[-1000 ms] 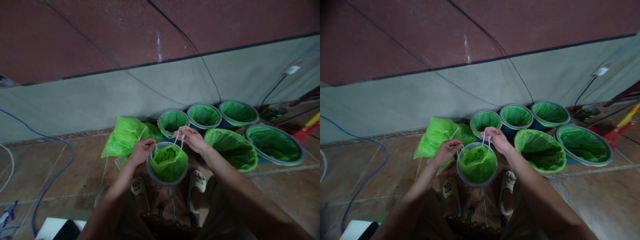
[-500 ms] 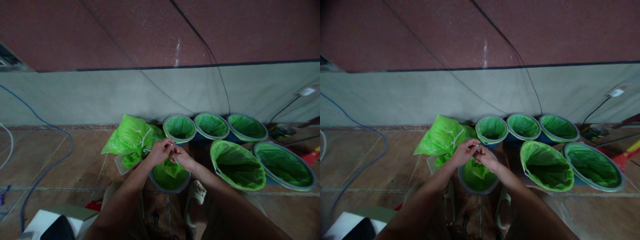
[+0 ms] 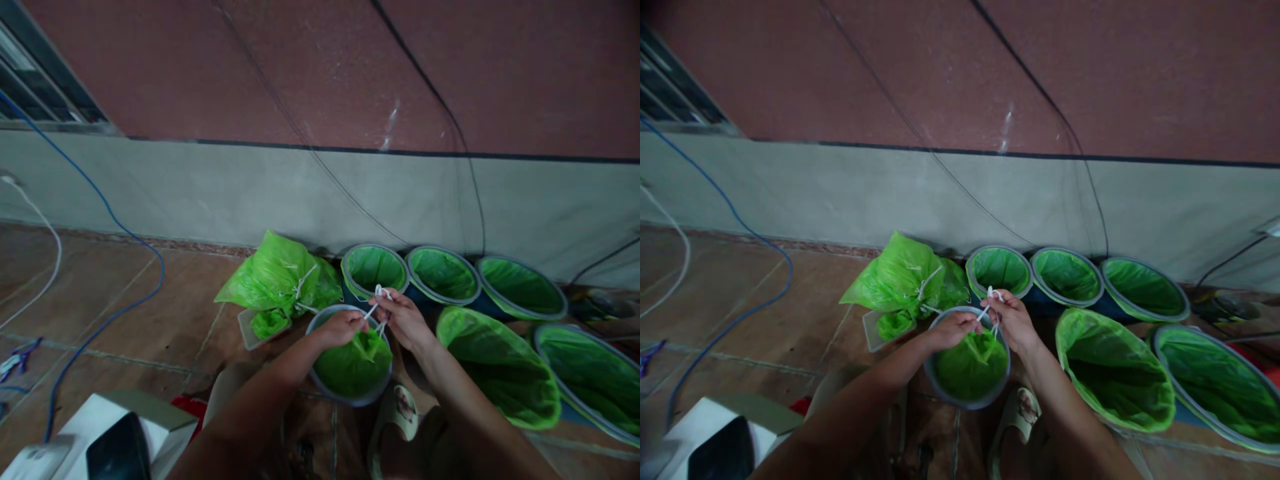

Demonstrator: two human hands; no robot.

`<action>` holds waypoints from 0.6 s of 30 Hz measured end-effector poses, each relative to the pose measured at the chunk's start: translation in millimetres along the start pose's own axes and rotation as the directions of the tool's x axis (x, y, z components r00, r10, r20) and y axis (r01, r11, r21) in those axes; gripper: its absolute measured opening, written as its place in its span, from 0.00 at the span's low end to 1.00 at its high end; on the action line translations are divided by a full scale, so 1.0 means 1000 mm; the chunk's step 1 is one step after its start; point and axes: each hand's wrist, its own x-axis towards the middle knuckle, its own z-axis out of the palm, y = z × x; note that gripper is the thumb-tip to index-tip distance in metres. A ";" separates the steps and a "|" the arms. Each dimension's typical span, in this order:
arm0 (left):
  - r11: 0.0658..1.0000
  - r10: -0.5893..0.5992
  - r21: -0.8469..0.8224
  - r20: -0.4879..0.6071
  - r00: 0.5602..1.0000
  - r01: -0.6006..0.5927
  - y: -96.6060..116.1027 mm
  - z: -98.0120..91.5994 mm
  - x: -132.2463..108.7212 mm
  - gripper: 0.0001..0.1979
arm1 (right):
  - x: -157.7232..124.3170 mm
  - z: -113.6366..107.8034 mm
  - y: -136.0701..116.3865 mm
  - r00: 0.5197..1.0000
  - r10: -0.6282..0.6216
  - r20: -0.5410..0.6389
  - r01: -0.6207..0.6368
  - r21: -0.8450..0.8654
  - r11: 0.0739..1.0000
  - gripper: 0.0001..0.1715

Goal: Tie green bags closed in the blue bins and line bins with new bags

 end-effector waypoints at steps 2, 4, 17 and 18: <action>0.992 -0.031 -0.123 -0.030 0.999 0.027 -0.002 0.002 0.002 0.13 | 0.001 -0.001 -0.001 1.000 -0.006 -0.028 0.006 0.016 1.000 0.22; 0.963 -0.127 -0.252 -0.110 0.986 0.096 -0.005 0.003 0.006 0.12 | 0.002 0.000 -0.001 0.996 -0.040 -0.080 0.041 0.011 0.999 0.22; 0.999 -0.032 0.022 0.043 0.999 0.031 -0.004 0.026 0.004 0.11 | -0.007 0.028 0.002 0.988 -0.005 0.155 0.000 0.032 0.999 0.17; 1.000 0.003 0.031 0.086 0.996 -0.006 -0.003 0.029 0.003 0.10 | -0.004 0.027 0.002 0.990 -0.013 0.137 0.007 0.047 0.999 0.17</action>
